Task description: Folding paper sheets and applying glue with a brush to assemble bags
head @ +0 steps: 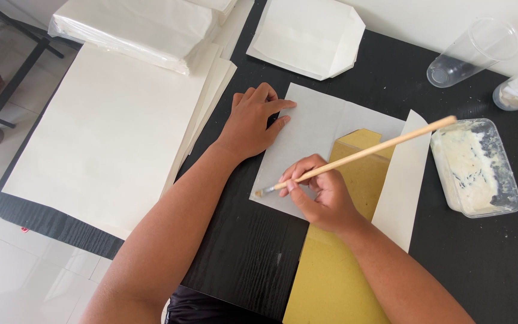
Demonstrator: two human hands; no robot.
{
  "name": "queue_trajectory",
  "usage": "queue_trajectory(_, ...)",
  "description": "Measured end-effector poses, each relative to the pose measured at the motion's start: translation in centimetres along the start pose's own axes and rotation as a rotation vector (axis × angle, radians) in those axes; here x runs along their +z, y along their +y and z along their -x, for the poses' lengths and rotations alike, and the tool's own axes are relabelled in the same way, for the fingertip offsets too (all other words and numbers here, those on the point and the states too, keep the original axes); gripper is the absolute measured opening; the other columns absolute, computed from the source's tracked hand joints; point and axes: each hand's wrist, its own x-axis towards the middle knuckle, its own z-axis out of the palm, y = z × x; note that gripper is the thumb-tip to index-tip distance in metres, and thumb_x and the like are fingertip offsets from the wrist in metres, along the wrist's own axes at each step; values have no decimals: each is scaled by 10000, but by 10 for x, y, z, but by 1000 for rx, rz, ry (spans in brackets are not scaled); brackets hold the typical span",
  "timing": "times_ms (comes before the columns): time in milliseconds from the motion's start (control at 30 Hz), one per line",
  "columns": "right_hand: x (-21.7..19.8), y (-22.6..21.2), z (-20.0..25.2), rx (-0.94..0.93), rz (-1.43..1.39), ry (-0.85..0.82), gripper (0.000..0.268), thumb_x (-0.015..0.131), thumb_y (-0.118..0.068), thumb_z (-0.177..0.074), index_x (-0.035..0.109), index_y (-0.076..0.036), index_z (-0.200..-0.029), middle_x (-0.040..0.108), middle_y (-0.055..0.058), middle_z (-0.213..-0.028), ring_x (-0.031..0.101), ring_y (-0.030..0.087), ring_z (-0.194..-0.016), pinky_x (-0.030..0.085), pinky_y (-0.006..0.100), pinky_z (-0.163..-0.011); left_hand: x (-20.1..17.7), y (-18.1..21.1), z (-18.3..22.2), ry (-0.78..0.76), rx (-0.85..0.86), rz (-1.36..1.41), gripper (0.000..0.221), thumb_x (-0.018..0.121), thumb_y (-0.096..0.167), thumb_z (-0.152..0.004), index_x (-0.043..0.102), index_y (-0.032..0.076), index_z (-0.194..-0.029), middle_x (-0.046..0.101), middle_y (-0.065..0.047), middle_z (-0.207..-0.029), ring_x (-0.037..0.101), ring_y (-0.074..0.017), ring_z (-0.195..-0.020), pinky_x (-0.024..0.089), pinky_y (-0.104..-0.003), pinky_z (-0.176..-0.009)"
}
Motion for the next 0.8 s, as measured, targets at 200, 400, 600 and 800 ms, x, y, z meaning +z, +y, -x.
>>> queue_trajectory(200, -1, -10, -10, 13, 130, 195, 101, 586, 5, -990, 488, -13, -1008, 686, 171, -964, 766, 199, -807, 646, 325, -780, 1, 1, 0, 20, -3, 20, 242, 688, 249, -974, 769, 191, -1194, 539, -20, -984, 590, -195, -955, 395, -407, -970)
queue_trajectory(400, -2, -6, -2, -49, 205, 89, 96, 632, 16, -952, 537, 5, -961, 708, 180, -912, 785, 254, -765, 648, 356, -696, 2, -1, 0, 21, 1, 16, 242, 685, 247, -973, 766, 193, -1195, 544, -22, -989, 592, -200, -956, 400, -414, -964)
queue_trajectory(600, 6, -5, 4, 4, -17, -24, 123, 667, 25, -908, 548, -2, -920, 732, 177, -815, 780, 221, -659, 645, 329, -622, 1, 0, 0, 15, 4, 5, 241, 682, 243, -974, 765, 191, -1195, 537, -25, -988, 587, -201, -943, 398, -413, -952)
queue_trajectory(800, -4, -7, -10, 43, -20, 253, 141, 631, -49, -983, 493, -17, -981, 712, 169, -870, 755, 165, -709, 650, 271, -691, 1, 2, 0, 19, -14, 13, 239, 694, 242, -970, 770, 195, -1191, 549, -26, -994, 594, -198, -960, 396, -405, -961)
